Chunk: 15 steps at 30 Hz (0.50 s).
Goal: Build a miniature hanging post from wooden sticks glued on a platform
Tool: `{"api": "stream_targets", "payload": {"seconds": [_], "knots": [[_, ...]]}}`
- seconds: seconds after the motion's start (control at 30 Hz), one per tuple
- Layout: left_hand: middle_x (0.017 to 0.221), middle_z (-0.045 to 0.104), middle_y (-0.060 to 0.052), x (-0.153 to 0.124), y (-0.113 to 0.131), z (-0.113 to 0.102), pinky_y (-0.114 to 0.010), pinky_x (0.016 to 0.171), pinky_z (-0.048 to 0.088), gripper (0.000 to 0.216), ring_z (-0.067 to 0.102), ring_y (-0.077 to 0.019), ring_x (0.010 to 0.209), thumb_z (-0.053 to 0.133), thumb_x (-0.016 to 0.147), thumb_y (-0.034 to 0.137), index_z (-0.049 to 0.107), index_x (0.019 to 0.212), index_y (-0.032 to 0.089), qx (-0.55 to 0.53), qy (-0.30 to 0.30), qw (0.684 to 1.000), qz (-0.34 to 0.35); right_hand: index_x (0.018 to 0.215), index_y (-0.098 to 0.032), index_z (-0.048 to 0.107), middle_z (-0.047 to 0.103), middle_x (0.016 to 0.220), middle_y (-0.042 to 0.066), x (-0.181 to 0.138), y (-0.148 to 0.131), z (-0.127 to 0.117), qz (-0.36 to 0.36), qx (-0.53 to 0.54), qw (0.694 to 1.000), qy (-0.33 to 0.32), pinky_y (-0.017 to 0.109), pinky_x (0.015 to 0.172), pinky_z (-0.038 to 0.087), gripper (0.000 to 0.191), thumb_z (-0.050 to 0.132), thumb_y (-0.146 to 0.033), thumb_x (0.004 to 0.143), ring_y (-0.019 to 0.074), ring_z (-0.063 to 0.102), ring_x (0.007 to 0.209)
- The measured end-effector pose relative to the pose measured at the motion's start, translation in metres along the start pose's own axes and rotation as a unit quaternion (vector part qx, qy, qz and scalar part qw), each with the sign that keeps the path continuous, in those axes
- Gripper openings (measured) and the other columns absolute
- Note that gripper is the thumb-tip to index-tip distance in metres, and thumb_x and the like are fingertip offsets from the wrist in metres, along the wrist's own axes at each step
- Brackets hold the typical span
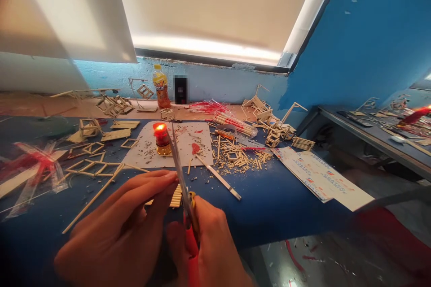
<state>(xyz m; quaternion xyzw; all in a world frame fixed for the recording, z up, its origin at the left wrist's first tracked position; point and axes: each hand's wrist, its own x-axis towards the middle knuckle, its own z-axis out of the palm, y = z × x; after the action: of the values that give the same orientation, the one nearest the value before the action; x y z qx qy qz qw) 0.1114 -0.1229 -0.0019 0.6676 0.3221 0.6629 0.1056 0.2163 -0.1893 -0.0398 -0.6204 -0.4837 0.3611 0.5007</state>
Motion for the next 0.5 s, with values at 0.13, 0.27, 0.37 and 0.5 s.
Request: {"api": "stream_targets", "payload": {"seconds": [0.13, 0.27, 0.37, 0.5], "knots": [[0.092, 0.083, 0.005, -0.005, -0.001, 0.003, -0.014, 0.081, 0.063, 0.029, 0.079, -0.0105, 0.086, 0.077, 0.083, -0.005, 0.082, 0.096, 0.020, -0.045, -0.021, 0.999, -0.012, 0.071, -0.020, 0.067, 0.057, 0.060, 0.001, 0.004, 0.010, -0.004, 0.011, 0.008, 1.000, -0.009, 0.027, 0.045, 0.038, 0.061, 0.059, -0.077, 0.091, 0.0151, 0.046, 0.054], [0.093, 0.084, 0.010, -0.007, 0.002, 0.000, -0.012, 0.081, 0.062, 0.034, 0.079, -0.0082, 0.084, 0.081, 0.080, -0.003, 0.082, 0.096, 0.026, -0.065, 0.036, 0.995, -0.068, 0.064, -0.022, 0.057, 0.044, 0.052, -0.003, 0.005, 0.005, -0.014, 0.030, 0.062, 0.997, -0.031, 0.028, 0.045, 0.029, 0.059, 0.062, -0.074, 0.093, 0.0125, 0.037, 0.050], [0.089, 0.084, 0.015, -0.004, 0.004, -0.001, -0.008, 0.074, 0.062, 0.035, 0.079, -0.0058, 0.075, 0.084, 0.078, 0.000, 0.082, 0.095, 0.032, -0.079, 0.035, 0.988, -0.130, 0.076, -0.022, 0.064, 0.051, 0.059, -0.002, 0.006, -0.001, -0.021, 0.007, 0.109, 0.993, -0.045, 0.028, 0.051, 0.038, 0.056, 0.063, -0.076, 0.090, 0.0146, 0.045, 0.055], [0.086, 0.084, 0.016, -0.003, 0.004, 0.002, -0.008, 0.071, 0.061, 0.035, 0.078, -0.0055, 0.073, 0.083, 0.079, 0.001, 0.083, 0.092, 0.034, -0.110, 0.045, 0.978, -0.173, 0.102, -0.025, 0.074, 0.068, 0.084, 0.004, -0.003, -0.003, -0.021, -0.019, 0.119, 0.991, -0.051, 0.031, 0.067, 0.051, 0.047, 0.073, -0.070, 0.087, 0.0220, 0.062, 0.075]]}}
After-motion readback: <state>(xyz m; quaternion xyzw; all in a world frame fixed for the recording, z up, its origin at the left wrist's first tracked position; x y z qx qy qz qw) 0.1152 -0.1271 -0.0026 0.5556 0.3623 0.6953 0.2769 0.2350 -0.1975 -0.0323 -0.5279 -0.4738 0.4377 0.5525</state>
